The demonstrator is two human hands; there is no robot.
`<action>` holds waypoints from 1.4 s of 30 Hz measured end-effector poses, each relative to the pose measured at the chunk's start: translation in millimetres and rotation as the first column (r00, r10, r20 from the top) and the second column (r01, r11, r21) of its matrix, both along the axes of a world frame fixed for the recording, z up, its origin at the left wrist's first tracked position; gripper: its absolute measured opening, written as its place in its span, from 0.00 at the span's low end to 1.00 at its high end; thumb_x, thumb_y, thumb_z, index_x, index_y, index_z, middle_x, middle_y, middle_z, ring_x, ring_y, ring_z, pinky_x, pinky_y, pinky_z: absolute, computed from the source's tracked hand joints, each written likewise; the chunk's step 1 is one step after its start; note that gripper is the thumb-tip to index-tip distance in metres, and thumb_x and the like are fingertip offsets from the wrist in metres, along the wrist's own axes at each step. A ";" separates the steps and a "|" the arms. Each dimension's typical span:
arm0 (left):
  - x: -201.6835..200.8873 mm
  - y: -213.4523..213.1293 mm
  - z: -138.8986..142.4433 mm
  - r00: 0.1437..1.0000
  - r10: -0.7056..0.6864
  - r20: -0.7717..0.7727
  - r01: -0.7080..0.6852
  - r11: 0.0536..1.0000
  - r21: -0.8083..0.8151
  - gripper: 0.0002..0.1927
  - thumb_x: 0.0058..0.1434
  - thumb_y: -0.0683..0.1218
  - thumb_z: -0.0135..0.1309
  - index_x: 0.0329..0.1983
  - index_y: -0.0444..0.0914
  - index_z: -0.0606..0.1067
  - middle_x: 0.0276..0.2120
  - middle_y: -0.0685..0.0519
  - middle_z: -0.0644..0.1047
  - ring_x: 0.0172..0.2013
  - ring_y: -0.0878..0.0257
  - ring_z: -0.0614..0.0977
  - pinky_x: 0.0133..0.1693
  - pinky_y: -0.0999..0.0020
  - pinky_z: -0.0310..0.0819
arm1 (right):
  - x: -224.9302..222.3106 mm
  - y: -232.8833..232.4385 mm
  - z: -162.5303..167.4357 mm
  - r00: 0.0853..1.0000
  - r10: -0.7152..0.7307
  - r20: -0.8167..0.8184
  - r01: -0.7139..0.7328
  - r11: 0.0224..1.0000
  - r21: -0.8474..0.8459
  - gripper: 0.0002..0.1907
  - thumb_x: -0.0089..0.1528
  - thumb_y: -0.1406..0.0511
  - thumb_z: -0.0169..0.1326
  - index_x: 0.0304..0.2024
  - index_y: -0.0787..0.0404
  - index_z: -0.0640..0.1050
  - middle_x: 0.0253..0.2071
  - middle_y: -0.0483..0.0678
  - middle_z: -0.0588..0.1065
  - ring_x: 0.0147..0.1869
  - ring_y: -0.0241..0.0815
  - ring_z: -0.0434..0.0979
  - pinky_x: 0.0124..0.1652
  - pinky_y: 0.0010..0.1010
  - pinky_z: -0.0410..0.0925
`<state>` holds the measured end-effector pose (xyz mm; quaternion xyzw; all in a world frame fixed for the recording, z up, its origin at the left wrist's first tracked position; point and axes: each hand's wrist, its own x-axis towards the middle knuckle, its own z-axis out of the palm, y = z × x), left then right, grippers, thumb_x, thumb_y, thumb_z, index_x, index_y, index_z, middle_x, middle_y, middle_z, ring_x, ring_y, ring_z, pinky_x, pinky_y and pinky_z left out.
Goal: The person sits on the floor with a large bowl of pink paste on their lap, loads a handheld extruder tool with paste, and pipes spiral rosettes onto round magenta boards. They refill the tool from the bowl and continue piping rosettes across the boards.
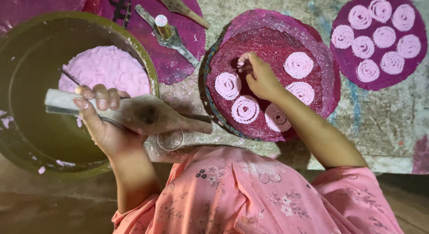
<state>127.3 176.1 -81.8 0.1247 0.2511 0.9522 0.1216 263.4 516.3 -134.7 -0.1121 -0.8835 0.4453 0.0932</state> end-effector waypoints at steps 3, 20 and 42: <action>9.1 -10.7 11.4 0.998 0.038 -0.053 -0.038 0.999 -0.013 0.10 0.84 0.51 0.47 0.48 0.42 0.66 0.32 0.59 0.64 0.32 0.72 0.65 0.41 0.79 0.62 | 6.4 -4.6 -5.1 0.995 0.035 -0.091 -0.027 0.996 0.089 0.22 0.56 0.80 0.46 0.54 0.65 0.67 0.48 0.60 0.73 0.55 0.58 0.77 0.55 0.42 0.69; -19.8 -163.0 3.4 0.992 0.116 0.054 -0.124 0.977 0.173 0.10 0.81 0.49 0.52 0.45 0.41 0.68 0.33 0.59 0.67 0.33 0.72 0.69 0.41 0.78 0.66 | -70.4 -179.2 72.4 0.823 0.466 -0.326 -0.435 0.885 0.167 0.26 0.52 0.75 0.48 0.53 0.59 0.78 0.51 0.52 0.76 0.61 0.53 0.75 0.63 0.41 0.67; -177.2 -169.9 40.7 0.950 -0.308 -0.052 0.303 0.950 -0.079 0.14 0.81 0.54 0.55 0.44 0.42 0.68 0.38 0.57 0.69 0.42 0.67 0.72 0.55 0.68 0.70 | -118.4 -314.2 106.8 0.939 0.327 -0.110 -0.340 0.931 -0.135 0.28 0.70 0.52 0.46 0.64 0.64 0.67 0.52 0.59 0.74 0.56 0.54 0.76 0.55 0.46 0.67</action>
